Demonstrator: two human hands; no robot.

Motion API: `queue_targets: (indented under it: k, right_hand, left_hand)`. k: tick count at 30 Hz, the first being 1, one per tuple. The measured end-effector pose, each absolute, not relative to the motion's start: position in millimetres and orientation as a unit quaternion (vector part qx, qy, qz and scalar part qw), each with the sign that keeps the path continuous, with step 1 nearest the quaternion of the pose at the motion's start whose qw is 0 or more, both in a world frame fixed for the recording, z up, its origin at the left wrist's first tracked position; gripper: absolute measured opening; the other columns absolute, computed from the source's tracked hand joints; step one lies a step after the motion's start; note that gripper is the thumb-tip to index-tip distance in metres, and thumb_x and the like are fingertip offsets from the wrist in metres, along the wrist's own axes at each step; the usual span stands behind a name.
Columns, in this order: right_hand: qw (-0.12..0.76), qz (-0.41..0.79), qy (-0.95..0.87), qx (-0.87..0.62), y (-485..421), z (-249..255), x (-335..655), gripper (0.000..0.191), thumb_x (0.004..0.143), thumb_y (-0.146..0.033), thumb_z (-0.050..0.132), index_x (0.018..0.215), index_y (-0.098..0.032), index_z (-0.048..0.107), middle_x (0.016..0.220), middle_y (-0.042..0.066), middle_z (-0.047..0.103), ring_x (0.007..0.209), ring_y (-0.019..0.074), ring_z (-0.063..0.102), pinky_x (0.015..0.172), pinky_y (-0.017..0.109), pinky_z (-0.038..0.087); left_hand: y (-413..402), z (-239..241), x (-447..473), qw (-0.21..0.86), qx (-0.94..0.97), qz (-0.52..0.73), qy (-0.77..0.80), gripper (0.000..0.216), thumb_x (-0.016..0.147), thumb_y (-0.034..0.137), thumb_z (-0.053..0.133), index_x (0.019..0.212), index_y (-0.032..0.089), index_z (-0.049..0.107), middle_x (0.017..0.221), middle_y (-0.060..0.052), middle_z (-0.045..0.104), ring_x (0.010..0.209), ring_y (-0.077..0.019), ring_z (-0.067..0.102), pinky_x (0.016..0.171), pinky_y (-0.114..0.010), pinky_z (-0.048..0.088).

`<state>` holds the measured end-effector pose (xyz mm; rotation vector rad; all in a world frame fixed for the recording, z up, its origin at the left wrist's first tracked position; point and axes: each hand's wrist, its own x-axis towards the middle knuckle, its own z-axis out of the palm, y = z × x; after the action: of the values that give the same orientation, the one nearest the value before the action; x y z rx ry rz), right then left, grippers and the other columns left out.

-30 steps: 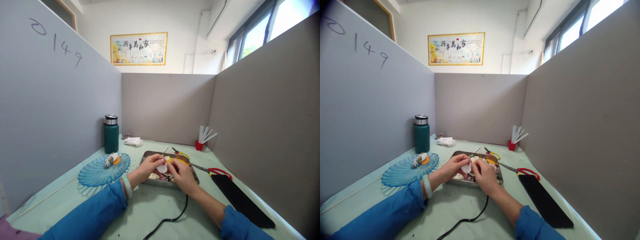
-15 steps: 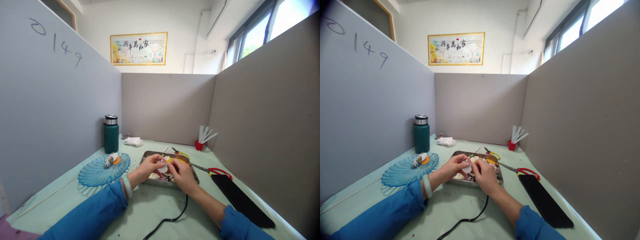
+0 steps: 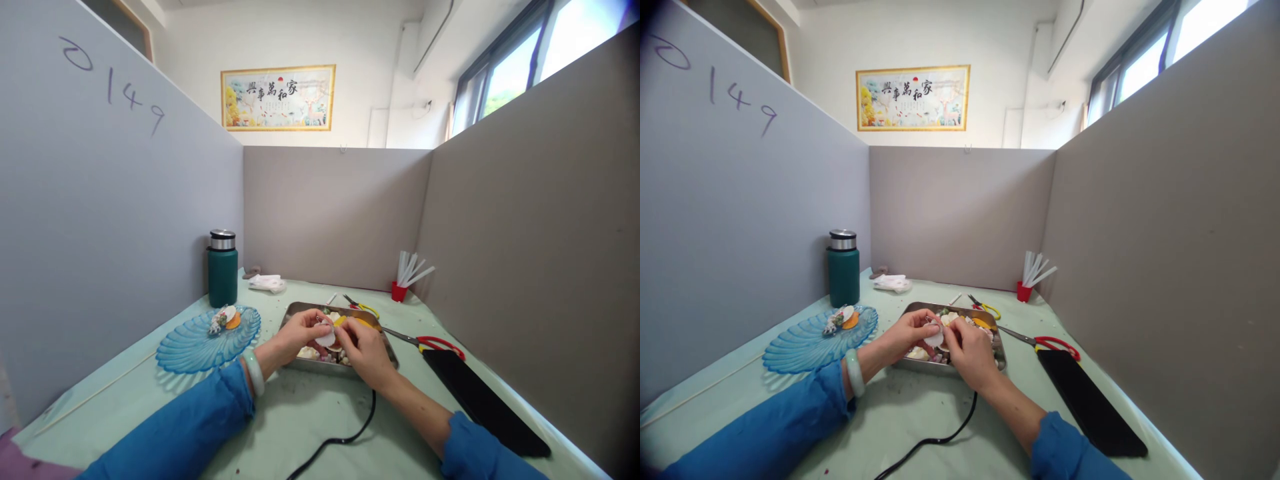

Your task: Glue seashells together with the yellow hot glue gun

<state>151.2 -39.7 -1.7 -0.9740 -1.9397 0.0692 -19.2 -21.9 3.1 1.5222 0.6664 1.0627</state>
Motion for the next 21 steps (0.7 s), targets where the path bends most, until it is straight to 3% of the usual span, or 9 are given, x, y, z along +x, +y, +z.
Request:
queue_targets:
  k: [11,17,21]
  right_hand:
    - [0.461,0.031,-0.795,-0.393,-40.6,-1.7,150.5,0.028,0.087,-0.036,0.040,0.069,-0.019,0.053,0.061,-0.001,0.060,0.056,0.0115,0.052,0.056,0.022,0.034]
    - [0.475,-0.007,-0.794,-0.378,-40.1,-5.7,149.7,0.020,0.082,-0.036,0.049,0.091,-0.019,0.056,0.069,0.001,0.060,0.062,0.0132,0.053,0.058,0.023,0.037]
    - [0.460,-0.041,-0.809,-0.364,-39.5,-7.4,149.7,0.016,0.084,-0.029,0.045,0.089,-0.020,0.057,0.077,0.004,0.060,0.069,0.0150,0.053,0.061,0.024,0.037]
  left_hand:
    - [-20.1,2.7,-17.9,0.550,0.627,0.461,0.302,0.038,0.066,0.046,0.065,0.079,0.012,0.055,0.073,-0.004,0.056,0.063,-0.0141,0.058,0.049,-0.025,0.050]
    - [-19.2,1.5,-18.0,0.545,0.634,0.455,0.307,0.037,0.067,0.045,0.065,0.079,0.012,0.055,0.074,-0.003,0.056,0.060,-0.0131,0.058,0.048,-0.025,0.051]
    - [-18.6,1.1,-18.4,0.546,0.635,0.451,0.309,0.037,0.066,0.045,0.066,0.080,0.012,0.055,0.075,-0.004,0.058,0.061,-0.0140,0.058,0.048,-0.026,0.051]
